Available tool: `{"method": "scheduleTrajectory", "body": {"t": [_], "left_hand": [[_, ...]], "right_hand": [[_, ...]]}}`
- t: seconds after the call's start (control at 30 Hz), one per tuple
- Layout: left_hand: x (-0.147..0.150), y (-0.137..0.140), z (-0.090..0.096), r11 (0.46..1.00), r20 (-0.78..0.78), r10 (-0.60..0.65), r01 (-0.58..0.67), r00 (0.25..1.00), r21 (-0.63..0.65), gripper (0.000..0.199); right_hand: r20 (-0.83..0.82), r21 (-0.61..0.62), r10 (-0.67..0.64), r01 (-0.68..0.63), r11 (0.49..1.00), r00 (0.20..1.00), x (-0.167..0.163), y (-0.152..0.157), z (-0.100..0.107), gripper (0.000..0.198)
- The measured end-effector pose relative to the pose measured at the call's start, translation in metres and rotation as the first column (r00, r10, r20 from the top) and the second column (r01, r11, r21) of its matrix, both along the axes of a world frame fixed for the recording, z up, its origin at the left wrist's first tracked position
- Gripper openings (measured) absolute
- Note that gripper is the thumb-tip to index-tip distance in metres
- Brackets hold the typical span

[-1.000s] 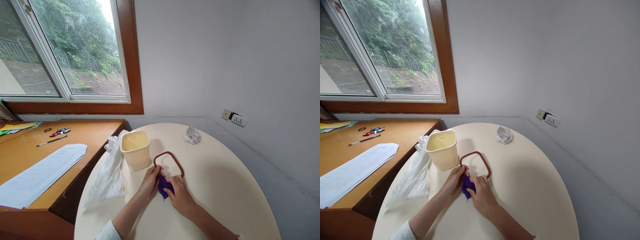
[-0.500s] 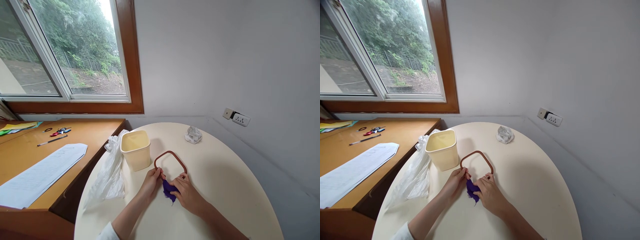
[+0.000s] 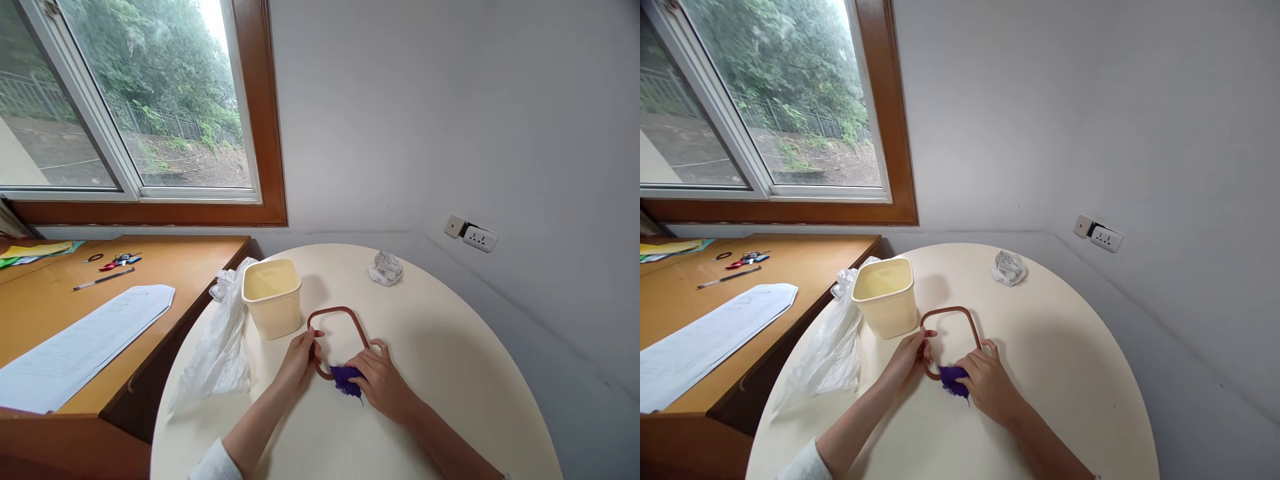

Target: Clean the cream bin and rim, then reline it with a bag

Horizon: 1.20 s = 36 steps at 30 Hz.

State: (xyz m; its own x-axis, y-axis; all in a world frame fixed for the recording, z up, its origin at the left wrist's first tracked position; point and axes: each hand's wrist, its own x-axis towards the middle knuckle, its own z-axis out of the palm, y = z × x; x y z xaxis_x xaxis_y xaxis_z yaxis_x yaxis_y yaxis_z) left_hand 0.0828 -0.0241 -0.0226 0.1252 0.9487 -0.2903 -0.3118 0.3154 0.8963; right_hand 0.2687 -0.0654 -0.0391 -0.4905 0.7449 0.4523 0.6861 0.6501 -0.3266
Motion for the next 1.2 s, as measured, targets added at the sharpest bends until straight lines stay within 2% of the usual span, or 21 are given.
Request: {"method": "scheduleTrajectory", "body": {"t": [0.1,0.2,0.33,0.5,0.77,0.97,1.2], "left_hand": [[0.006,-0.006,-0.001,0.999,0.123,-0.023,0.027,0.992,-0.030,0.037],[0.010,-0.010,-0.002,0.999,0.133,-0.039,0.038,0.990,0.012,0.033],[0.006,-0.007,-0.002,0.996,0.016,-0.046,0.045,0.999,0.073,0.035],[-0.003,0.002,-0.002,0.997,-0.125,0.000,0.009,0.992,0.076,0.041],[-0.013,0.008,-0.005,0.997,-0.317,0.038,-0.015,0.948,0.072,0.051],[-0.016,0.011,-0.010,0.997,-0.305,0.035,-0.014,0.952,0.071,0.052],[-0.016,0.011,-0.013,0.998,-0.178,0.046,-0.036,0.983,0.059,0.049]], "right_hand": [[-0.029,0.025,-0.065,0.066,0.998,0.997,-0.002,0.002,-0.005,0.013],[-0.033,0.025,-0.061,0.062,0.998,0.998,-0.003,0.003,-0.007,0.012],[-0.018,0.025,-0.004,0.004,1.000,1.000,-0.003,0.000,-0.005,0.012],[0.052,0.037,0.061,-0.063,0.997,0.997,0.000,-0.003,0.000,0.014],[-0.007,0.092,0.143,-0.141,0.986,0.990,0.001,0.001,-0.012,0.011],[-0.014,0.089,0.160,-0.159,0.983,0.987,0.001,0.001,-0.012,0.009],[-0.019,0.082,0.159,-0.157,0.984,0.987,-0.002,-0.002,-0.012,0.008]]}}
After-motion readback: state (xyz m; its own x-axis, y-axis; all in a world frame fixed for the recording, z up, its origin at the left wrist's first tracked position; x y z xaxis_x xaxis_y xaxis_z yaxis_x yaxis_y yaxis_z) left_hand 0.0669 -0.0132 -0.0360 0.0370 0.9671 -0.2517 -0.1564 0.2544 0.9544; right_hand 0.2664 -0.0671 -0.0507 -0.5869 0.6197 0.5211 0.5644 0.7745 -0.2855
